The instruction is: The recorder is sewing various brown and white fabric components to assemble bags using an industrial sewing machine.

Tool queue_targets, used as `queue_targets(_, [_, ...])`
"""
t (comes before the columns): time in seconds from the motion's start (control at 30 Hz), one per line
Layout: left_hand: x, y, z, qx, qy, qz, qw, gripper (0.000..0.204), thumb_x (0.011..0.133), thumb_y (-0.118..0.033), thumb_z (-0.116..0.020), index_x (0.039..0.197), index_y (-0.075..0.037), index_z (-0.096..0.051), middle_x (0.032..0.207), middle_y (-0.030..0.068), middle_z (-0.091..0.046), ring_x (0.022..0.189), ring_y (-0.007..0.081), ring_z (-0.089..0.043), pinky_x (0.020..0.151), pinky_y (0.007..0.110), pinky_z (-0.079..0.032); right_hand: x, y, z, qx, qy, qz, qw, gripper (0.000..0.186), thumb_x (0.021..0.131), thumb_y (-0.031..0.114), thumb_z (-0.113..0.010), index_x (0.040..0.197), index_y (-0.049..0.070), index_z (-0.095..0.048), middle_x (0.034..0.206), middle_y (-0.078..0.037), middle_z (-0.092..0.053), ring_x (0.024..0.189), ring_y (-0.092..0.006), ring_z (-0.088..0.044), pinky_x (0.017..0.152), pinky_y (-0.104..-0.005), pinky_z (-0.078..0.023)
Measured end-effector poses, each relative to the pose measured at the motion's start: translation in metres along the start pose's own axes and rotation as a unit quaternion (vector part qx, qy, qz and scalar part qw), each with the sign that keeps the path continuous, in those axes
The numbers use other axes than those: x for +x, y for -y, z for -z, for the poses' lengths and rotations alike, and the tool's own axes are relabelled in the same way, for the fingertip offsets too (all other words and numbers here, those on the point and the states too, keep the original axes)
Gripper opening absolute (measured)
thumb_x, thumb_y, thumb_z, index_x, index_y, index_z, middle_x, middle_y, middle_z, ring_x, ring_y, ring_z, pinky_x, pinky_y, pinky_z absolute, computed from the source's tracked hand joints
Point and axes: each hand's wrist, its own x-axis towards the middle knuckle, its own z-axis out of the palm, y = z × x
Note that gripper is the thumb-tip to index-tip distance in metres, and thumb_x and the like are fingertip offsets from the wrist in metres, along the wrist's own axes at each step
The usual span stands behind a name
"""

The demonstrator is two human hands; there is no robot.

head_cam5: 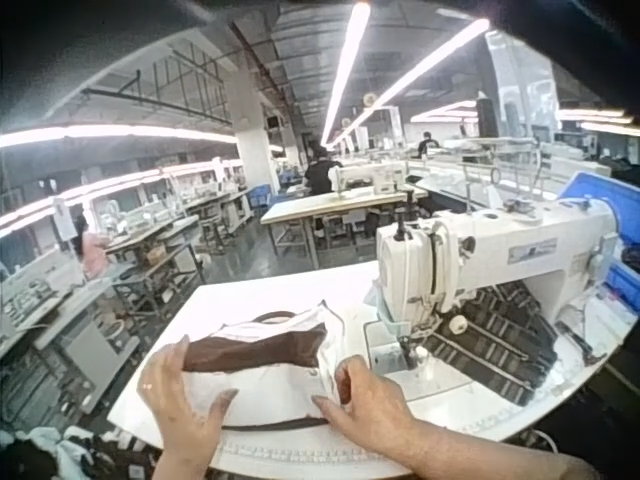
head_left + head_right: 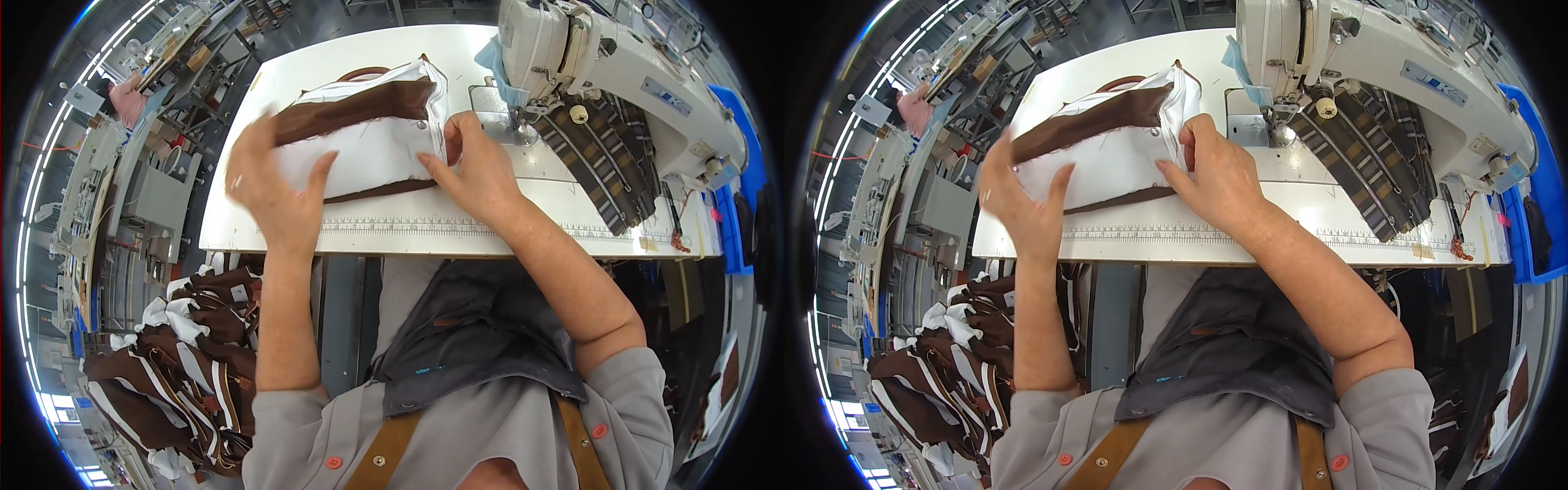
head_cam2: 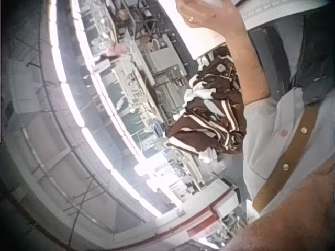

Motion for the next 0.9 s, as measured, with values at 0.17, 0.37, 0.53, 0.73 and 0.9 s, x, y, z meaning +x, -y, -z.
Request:
queue_targets(0.17, [0.029, -0.011, -0.027, -0.01, 0.196, -0.1, 0.976, 0.034, 0.089, -0.026, -0.069, 0.12, -0.01, -0.066, 0.118, 0.0082, -0.066, 0.112, 0.0246, -0.059, 0.102, 0.043, -0.032, -0.006, -0.002, 0.001, 0.001, -0.022, 0.038, 0.999, 0.034, 0.088, 0.025, -0.072, 0.1, 0.005, -0.047, 0.071, -0.01, -0.062, 0.063, -0.0285, -0.064, 0.061, -0.0402, -0.05])
queue_targets(0.37, [0.028, -0.003, -0.047, -0.079, 0.173, -0.072, 0.979, 0.02, 0.082, -0.024, -0.076, 0.09, -0.006, -0.072, 0.086, 0.0063, -0.072, 0.078, 0.0246, -0.065, 0.083, 0.036, -0.04, -0.008, -0.009, 0.0, -0.012, -0.028, 0.062, 0.998, 0.024, 0.091, 0.018, -0.066, 0.099, 0.004, -0.049, 0.075, -0.017, -0.064, 0.068, -0.0379, -0.064, 0.063, -0.0466, -0.05])
queue_targets(0.53, [0.032, -0.005, -0.042, -0.102, 0.095, -0.088, 0.986, 0.02, 0.081, -0.023, -0.078, 0.087, -0.006, -0.071, 0.081, 0.0055, -0.071, 0.07, 0.0247, -0.065, 0.07, 0.034, -0.044, -0.001, -0.021, -0.008, 0.013, -0.131, 0.114, 0.985, 0.026, 0.09, 0.017, -0.068, 0.103, 0.006, -0.049, 0.082, -0.018, -0.063, 0.074, -0.0383, -0.064, 0.066, -0.047, -0.049])
queue_targets(0.73, [0.012, -0.006, -0.061, 0.041, 0.063, -0.1, 0.992, 0.014, 0.085, -0.02, -0.075, 0.093, -0.009, -0.072, 0.093, 0.0041, -0.073, 0.088, 0.022, -0.067, 0.08, 0.034, -0.043, -0.011, -0.022, -0.002, 0.017, -0.122, 0.061, 0.991, 0.031, 0.088, 0.017, -0.071, 0.111, 0.006, -0.052, 0.099, -0.014, -0.066, 0.086, -0.0332, -0.067, 0.073, -0.0432, -0.052])
queue_targets(0.9, [0.004, -0.047, -0.049, -0.031, 0.001, -0.188, 0.982, 0.047, 0.088, -0.027, -0.075, 0.125, -0.001, -0.062, 0.122, 0.0142, -0.067, 0.112, 0.0339, -0.062, 0.096, 0.044, -0.047, -0.078, -0.031, 0.046, 0.035, -0.105, 0.134, 0.985, 0.033, 0.085, 0.016, -0.073, 0.113, 0.007, -0.058, 0.106, -0.011, -0.063, 0.089, -0.0281, -0.066, 0.079, -0.0413, -0.051])
